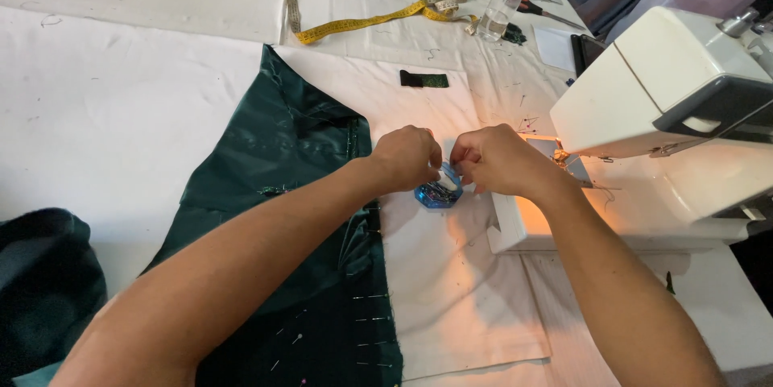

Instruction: Pinning two layers of green fabric together along a seam line in preparation for sewing.

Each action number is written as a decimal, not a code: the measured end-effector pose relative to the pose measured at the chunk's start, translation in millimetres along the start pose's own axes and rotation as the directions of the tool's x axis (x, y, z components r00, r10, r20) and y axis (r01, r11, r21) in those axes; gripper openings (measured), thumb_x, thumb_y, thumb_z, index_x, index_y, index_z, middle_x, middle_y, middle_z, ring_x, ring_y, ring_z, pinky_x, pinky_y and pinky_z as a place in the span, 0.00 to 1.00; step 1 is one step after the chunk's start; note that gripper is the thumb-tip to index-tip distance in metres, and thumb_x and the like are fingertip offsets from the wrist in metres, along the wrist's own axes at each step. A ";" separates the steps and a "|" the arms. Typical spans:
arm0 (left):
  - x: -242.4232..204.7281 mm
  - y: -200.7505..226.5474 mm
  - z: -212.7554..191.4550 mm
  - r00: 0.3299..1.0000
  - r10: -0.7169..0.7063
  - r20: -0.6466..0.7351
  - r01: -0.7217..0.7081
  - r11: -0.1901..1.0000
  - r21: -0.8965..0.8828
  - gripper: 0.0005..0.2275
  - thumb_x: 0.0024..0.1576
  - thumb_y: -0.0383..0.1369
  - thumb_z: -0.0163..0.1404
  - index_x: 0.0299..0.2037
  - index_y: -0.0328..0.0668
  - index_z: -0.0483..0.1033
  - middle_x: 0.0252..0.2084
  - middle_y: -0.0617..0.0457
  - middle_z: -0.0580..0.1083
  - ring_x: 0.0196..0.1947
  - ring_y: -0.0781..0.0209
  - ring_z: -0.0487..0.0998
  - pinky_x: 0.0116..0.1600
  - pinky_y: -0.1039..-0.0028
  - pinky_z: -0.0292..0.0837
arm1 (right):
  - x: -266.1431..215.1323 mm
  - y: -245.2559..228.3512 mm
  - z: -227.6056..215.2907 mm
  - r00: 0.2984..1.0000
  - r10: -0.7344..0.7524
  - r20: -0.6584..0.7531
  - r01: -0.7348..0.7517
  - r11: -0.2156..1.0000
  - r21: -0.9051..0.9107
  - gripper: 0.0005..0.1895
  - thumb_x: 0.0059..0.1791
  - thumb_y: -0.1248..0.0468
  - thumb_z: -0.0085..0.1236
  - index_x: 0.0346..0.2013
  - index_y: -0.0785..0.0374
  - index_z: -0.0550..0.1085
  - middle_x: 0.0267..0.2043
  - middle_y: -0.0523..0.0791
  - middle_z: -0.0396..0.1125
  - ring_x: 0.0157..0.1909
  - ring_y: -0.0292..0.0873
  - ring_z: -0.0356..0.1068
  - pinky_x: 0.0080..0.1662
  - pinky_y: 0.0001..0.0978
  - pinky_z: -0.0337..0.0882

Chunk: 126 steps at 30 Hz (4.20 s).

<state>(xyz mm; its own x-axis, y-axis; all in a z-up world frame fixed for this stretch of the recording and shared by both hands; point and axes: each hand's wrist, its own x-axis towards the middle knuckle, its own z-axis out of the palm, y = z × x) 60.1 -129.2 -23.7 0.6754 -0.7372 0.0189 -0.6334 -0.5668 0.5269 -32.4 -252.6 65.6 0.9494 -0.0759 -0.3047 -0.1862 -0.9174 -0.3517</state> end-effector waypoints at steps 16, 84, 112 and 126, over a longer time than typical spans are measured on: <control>-8.4 4.4 -8.3 0.998 0.016 -0.057 -0.019 0.998 -0.059 0.13 0.52 0.35 0.61 0.47 0.44 0.82 0.42 0.47 0.79 0.47 0.45 0.80 0.50 0.56 0.78 | 4.9 9.3 9.8 0.995 -0.087 -0.048 0.093 0.988 0.124 0.12 0.49 0.64 0.58 0.45 0.66 0.75 0.34 0.58 0.75 0.33 0.51 0.78 0.38 0.38 0.79; -224.2 -25.0 -17.1 0.831 0.536 0.145 -0.554 0.777 0.299 0.41 0.58 0.64 0.36 0.61 0.25 0.66 0.64 0.30 0.65 0.65 0.37 0.64 0.68 0.54 0.53 | -30.0 -8.4 103.0 0.580 -0.813 -0.050 0.685 0.520 -0.511 0.08 0.44 0.77 0.51 0.28 0.60 0.70 0.34 0.46 0.63 0.38 0.47 0.64 0.32 0.39 0.67; -221.9 -36.8 -7.9 0.842 0.494 0.214 -0.537 0.804 0.256 0.42 0.58 0.66 0.36 0.64 0.26 0.62 0.67 0.30 0.61 0.68 0.39 0.60 0.68 0.53 0.49 | -26.6 -1.5 132.0 0.636 -0.771 0.032 0.640 0.505 -0.579 0.08 0.42 0.76 0.53 0.30 0.60 0.73 0.37 0.48 0.65 0.40 0.48 0.64 0.34 0.38 0.70; -221.9 -37.6 -9.0 0.852 0.473 0.223 -0.515 0.834 0.198 0.43 0.56 0.66 0.40 0.64 0.26 0.62 0.67 0.30 0.61 0.68 0.38 0.59 0.67 0.54 0.50 | -40.5 2.8 144.8 0.533 -0.835 -0.138 0.593 0.484 -0.643 0.10 0.41 0.78 0.53 0.33 0.63 0.72 0.28 0.46 0.61 0.30 0.47 0.61 0.30 0.36 0.64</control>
<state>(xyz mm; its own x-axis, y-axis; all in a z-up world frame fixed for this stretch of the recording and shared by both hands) -62.6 59.0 -40.0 0.1918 -0.9785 0.0757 -0.9507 -0.1661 0.2619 -108.0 -195.6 -51.2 0.6961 0.6718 0.2534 0.6354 -0.7407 0.2182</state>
